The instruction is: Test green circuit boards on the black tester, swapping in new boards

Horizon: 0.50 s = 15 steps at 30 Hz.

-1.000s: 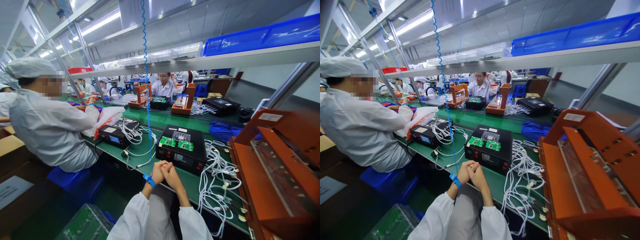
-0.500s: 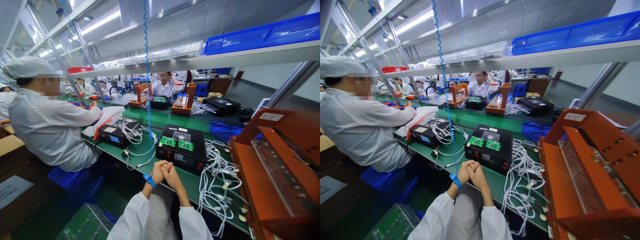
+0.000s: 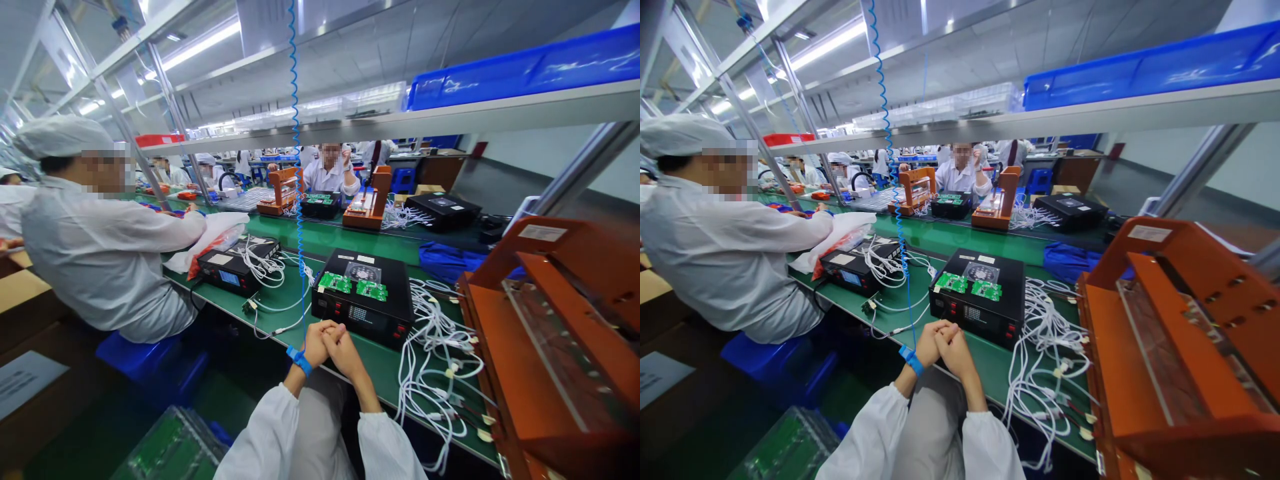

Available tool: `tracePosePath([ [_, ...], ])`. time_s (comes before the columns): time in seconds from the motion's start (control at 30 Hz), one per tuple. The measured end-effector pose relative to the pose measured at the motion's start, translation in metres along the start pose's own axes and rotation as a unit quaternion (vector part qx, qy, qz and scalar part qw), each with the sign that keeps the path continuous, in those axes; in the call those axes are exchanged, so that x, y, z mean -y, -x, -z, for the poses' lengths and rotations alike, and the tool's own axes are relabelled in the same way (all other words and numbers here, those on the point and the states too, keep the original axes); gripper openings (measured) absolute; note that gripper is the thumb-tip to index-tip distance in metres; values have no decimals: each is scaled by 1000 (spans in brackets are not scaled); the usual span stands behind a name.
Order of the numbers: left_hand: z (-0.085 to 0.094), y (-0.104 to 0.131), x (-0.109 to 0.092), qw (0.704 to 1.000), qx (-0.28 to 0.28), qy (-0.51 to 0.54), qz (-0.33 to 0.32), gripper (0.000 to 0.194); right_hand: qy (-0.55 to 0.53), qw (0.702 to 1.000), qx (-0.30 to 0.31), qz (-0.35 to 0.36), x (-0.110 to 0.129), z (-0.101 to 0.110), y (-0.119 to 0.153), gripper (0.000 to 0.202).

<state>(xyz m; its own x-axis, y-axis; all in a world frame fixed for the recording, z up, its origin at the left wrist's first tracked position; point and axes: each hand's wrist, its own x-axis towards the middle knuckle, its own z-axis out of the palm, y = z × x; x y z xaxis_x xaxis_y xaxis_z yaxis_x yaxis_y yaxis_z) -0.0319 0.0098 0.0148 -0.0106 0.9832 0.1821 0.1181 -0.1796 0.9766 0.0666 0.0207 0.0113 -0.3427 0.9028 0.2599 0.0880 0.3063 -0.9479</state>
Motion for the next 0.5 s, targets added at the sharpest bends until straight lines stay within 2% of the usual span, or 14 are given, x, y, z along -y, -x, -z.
tracePosePath([
  [0.23, 1, 1, -4, 1000, -1, -10, -4, 47, 11, 1000, 0, 12, 2, 1, 0, 22],
  [0.5, 2, 0, 0, 1000, -2, -21, -9, 50, 6, 1000, 2, 3, 0, 0, 0, 24],
])
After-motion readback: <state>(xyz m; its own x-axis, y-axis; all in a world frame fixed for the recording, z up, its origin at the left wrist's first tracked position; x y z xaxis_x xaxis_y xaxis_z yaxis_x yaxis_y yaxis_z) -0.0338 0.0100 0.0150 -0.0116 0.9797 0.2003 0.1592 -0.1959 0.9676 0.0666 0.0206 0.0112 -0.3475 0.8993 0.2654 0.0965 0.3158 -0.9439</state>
